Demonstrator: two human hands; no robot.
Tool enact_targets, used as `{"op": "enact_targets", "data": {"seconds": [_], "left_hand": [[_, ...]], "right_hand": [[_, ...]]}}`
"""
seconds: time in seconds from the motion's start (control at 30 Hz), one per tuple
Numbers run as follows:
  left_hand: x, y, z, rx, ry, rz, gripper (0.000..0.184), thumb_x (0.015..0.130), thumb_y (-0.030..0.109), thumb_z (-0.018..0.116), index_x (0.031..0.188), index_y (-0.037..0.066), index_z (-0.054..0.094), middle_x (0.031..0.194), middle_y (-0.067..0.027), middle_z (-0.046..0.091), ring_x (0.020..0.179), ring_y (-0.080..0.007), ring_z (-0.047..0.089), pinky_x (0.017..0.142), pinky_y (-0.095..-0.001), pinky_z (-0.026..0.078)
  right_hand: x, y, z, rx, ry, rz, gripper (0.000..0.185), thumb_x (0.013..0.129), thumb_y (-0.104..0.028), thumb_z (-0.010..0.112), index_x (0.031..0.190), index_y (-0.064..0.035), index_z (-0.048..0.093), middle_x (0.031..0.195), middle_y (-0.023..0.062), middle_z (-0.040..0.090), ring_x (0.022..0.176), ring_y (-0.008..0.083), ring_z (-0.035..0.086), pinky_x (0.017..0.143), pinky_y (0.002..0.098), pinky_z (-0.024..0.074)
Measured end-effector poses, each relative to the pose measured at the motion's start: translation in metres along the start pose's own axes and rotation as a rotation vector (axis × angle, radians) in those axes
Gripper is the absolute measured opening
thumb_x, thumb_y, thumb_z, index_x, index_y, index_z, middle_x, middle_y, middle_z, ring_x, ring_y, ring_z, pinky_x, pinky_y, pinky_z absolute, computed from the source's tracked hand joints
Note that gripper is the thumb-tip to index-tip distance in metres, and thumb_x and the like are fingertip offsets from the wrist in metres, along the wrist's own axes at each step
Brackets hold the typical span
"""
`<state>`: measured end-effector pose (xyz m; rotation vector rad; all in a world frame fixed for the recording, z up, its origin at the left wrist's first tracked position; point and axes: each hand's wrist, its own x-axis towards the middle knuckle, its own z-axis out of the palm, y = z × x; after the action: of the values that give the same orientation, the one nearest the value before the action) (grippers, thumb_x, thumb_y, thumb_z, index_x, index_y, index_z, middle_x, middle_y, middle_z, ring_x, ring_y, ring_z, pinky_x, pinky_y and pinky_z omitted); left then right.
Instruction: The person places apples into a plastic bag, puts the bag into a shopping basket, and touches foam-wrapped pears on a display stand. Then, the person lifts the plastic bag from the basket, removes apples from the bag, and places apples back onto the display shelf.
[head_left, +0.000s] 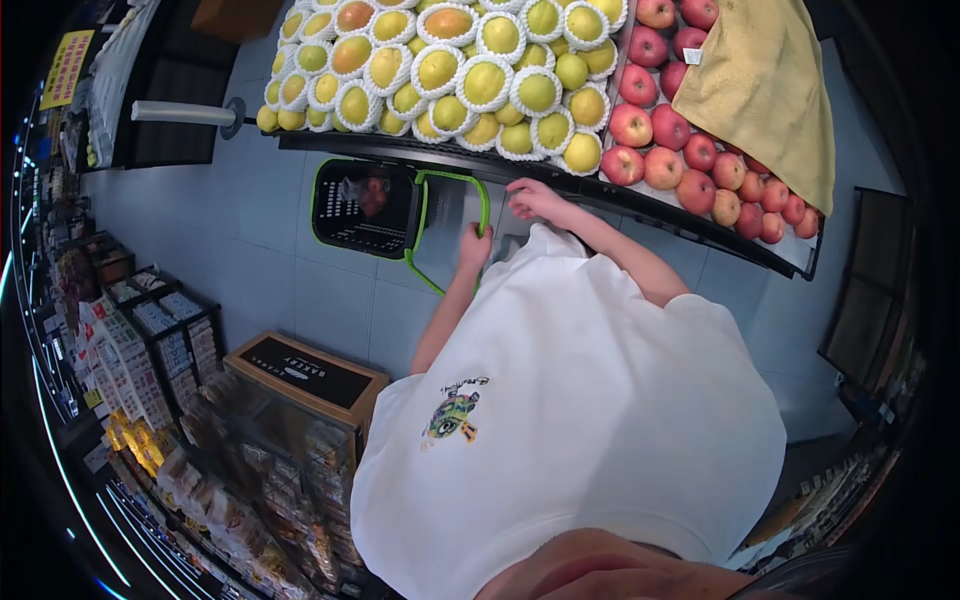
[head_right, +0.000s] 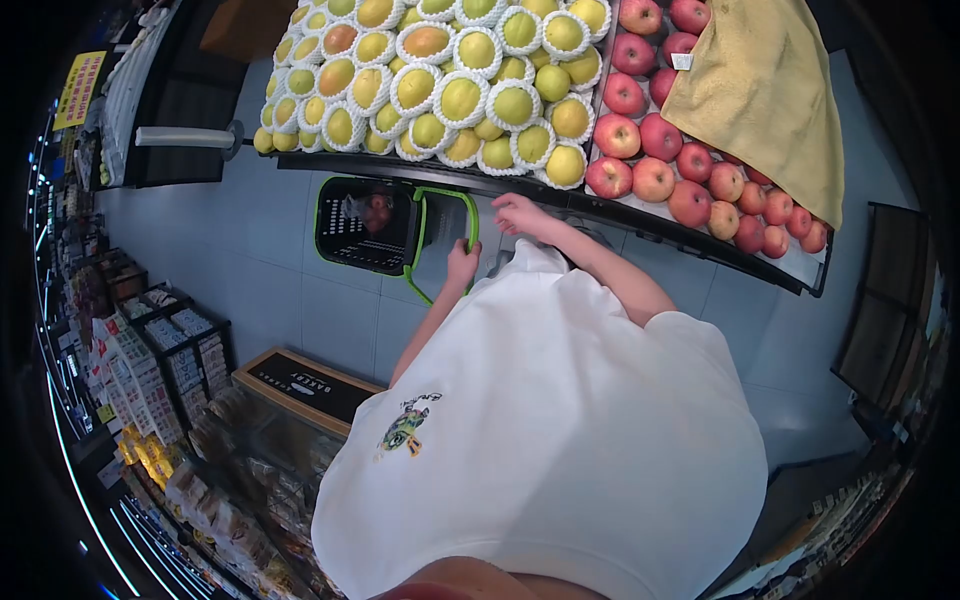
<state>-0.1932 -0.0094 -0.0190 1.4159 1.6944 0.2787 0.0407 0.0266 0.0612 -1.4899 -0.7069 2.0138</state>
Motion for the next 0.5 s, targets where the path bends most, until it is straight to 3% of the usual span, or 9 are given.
{"op": "enact_targets", "data": {"seconds": [0.17, 0.23, 0.3, 0.33, 0.37, 0.43, 0.5], "left_hand": [[0.007, 0.025, -0.006, 0.041, -0.023, -0.044, 0.045, 0.093, 0.035, 0.067, 0.115, -0.003, 0.063, 0.104, -0.0248, 0.071, 0.103, -0.0433, 0.067, 0.090, -0.0490, 0.052], [0.007, 0.053, -0.017, 0.217, 0.230, 0.260, 0.043, 0.089, 0.028, 0.072, 0.119, -0.002, 0.061, 0.109, -0.0217, 0.065, 0.107, -0.0406, 0.061, 0.095, -0.0465, 0.048], [0.002, 0.112, -0.038, 0.127, 0.317, 0.402, 0.044, 0.087, 0.023, 0.074, 0.120, -0.002, 0.059, 0.112, -0.0202, 0.061, 0.109, -0.0393, 0.058, 0.097, -0.0463, 0.046], [-0.005, 0.142, -0.050, 0.028, 0.408, 0.526, 0.046, 0.084, 0.018, 0.076, 0.121, -0.002, 0.057, 0.114, -0.0186, 0.057, 0.110, -0.0379, 0.054, 0.098, -0.0461, 0.044], [-0.008, 0.170, -0.060, 0.031, 0.401, 0.524, 0.046, 0.084, 0.018, 0.076, 0.121, -0.002, 0.057, 0.114, -0.0186, 0.057, 0.110, -0.0379, 0.054, 0.098, -0.0461, 0.044], [0.000, 0.226, -0.078, 0.111, 0.484, 0.817, 0.051, 0.079, 0.007, 0.079, 0.124, 0.001, 0.056, 0.121, -0.0175, 0.054, 0.115, -0.0364, 0.052, 0.102, -0.0472, 0.042], [0.008, 0.265, -0.090, 0.307, 0.456, 0.900, 0.068, 0.073, 0.005, 0.080, 0.136, 0.007, 0.055, 0.130, -0.0148, 0.053, 0.124, -0.0348, 0.049, 0.107, -0.0481, 0.038]], "right_hand": [[-0.068, -0.042, -0.034, -0.073, -0.126, -0.351, 0.037, 0.101, -0.018, 0.061, 0.135, -0.0069, 0.055, 0.109, 0.0060, 0.067, 0.097, 0.0141, 0.066, 0.084, 0.0306, 0.0550], [-0.114, -0.073, -0.040, -0.063, -0.124, -0.447, 0.033, 0.103, -0.015, 0.058, 0.135, -0.0051, 0.055, 0.107, 0.0057, 0.067, 0.098, 0.0126, 0.066, 0.085, 0.0302, 0.0549], [-0.135, -0.089, -0.053, -0.011, -0.099, -0.445, 0.032, 0.102, -0.012, 0.060, 0.133, -0.0043, 0.056, 0.105, 0.0047, 0.067, 0.098, 0.0121, 0.065, 0.085, 0.0296, 0.0548], [-0.138, -0.091, -0.060, -0.016, -0.032, -0.520, 0.033, 0.101, -0.010, 0.062, 0.133, -0.0042, 0.057, 0.105, 0.0040, 0.067, 0.097, 0.0119, 0.065, 0.084, 0.0297, 0.0547], [-0.143, -0.094, -0.064, -0.022, 0.033, -0.586, 0.033, 0.100, -0.008, 0.063, 0.133, -0.0042, 0.057, 0.104, 0.0034, 0.066, 0.096, 0.0116, 0.065, 0.084, 0.0298, 0.0547], [-0.140, -0.116, -0.067, -0.031, 0.139, -0.585, 0.031, 0.095, -0.005, 0.069, 0.124, -0.0037, 0.060, 0.104, 0.0031, 0.066, 0.093, 0.0121, 0.065, 0.083, 0.0300, 0.0545], [-0.122, -0.136, -0.073, -0.395, 0.383, -0.917, 0.028, 0.090, -0.007, 0.073, 0.115, -0.0035, 0.059, 0.102, 0.0045, 0.066, 0.091, 0.0140, 0.065, 0.082, 0.0302, 0.0541]]}}
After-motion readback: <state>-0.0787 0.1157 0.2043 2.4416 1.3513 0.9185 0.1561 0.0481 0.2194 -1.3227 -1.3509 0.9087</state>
